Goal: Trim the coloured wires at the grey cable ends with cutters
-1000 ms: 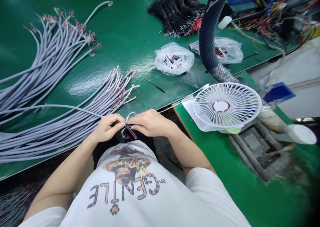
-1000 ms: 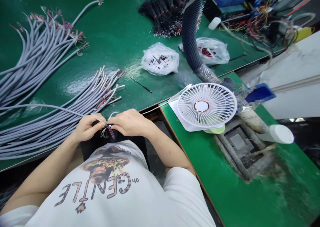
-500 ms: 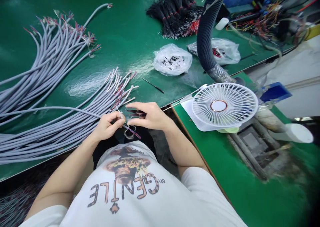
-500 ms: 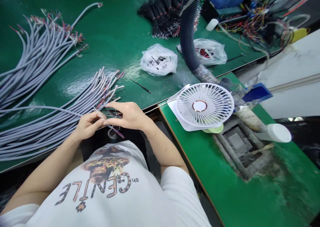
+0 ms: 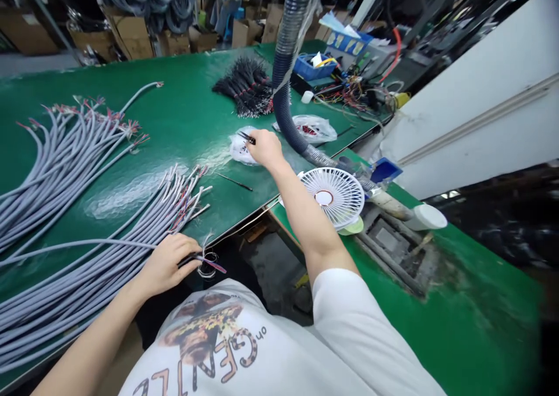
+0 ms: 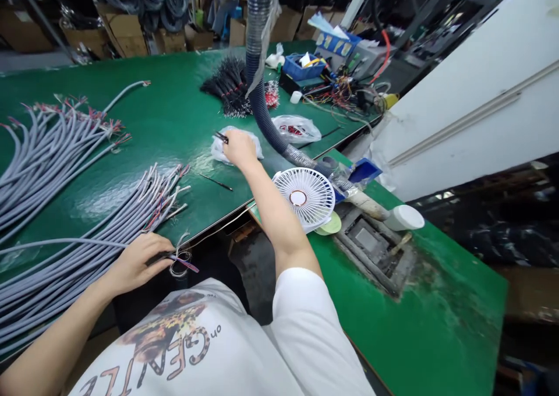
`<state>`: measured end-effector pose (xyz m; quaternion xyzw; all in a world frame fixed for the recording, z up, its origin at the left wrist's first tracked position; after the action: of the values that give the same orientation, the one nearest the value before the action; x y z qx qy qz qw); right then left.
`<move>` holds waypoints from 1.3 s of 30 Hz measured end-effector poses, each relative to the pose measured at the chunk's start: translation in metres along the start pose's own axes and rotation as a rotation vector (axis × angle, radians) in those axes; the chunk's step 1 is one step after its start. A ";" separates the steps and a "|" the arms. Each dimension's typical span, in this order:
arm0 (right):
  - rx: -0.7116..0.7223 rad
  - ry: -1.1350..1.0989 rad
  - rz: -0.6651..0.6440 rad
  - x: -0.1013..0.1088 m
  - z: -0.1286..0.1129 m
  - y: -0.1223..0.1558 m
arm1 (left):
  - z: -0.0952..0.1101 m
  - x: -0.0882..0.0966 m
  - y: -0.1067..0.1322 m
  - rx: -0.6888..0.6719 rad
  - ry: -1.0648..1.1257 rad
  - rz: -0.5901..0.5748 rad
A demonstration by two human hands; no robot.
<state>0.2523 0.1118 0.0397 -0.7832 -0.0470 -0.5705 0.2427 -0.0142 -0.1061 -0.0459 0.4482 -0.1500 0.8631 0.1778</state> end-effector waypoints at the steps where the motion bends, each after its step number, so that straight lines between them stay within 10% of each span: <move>1: -0.070 0.048 -0.056 0.001 0.013 -0.009 | -0.002 -0.001 0.000 -0.026 -0.053 -0.025; 4: -0.194 0.081 -0.071 0.005 0.036 -0.021 | -0.007 -0.006 -0.003 -0.091 -0.153 -0.038; 8: -0.073 -0.087 0.250 0.020 0.027 0.000 | -0.006 -0.003 -0.015 -0.095 -0.113 0.043; 15: 0.090 -0.901 0.326 0.013 -0.057 0.085 | -0.004 0.035 -0.056 0.266 0.442 0.323; 21: 0.013 -1.267 0.240 -0.034 -0.120 0.113 | -0.006 0.039 -0.057 0.302 0.938 0.264; 39: 0.085 -1.150 0.320 -0.038 -0.141 0.098 | 0.001 0.043 -0.045 0.288 0.964 0.435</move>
<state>0.1508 -0.0270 0.0053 -0.9533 -0.0750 -0.0087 0.2924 -0.0162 -0.0594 -0.0054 -0.0198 -0.0212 0.9994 -0.0192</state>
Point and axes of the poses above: each hand's wrist, its own y-axis away from the middle knuckle, its own x-axis out of the back of the hand, z = x × y, the point moved 1 cm from there along -y, towards the middle knuckle, and after that the axes turned 15 degrees about x, right-handed, at the moved point
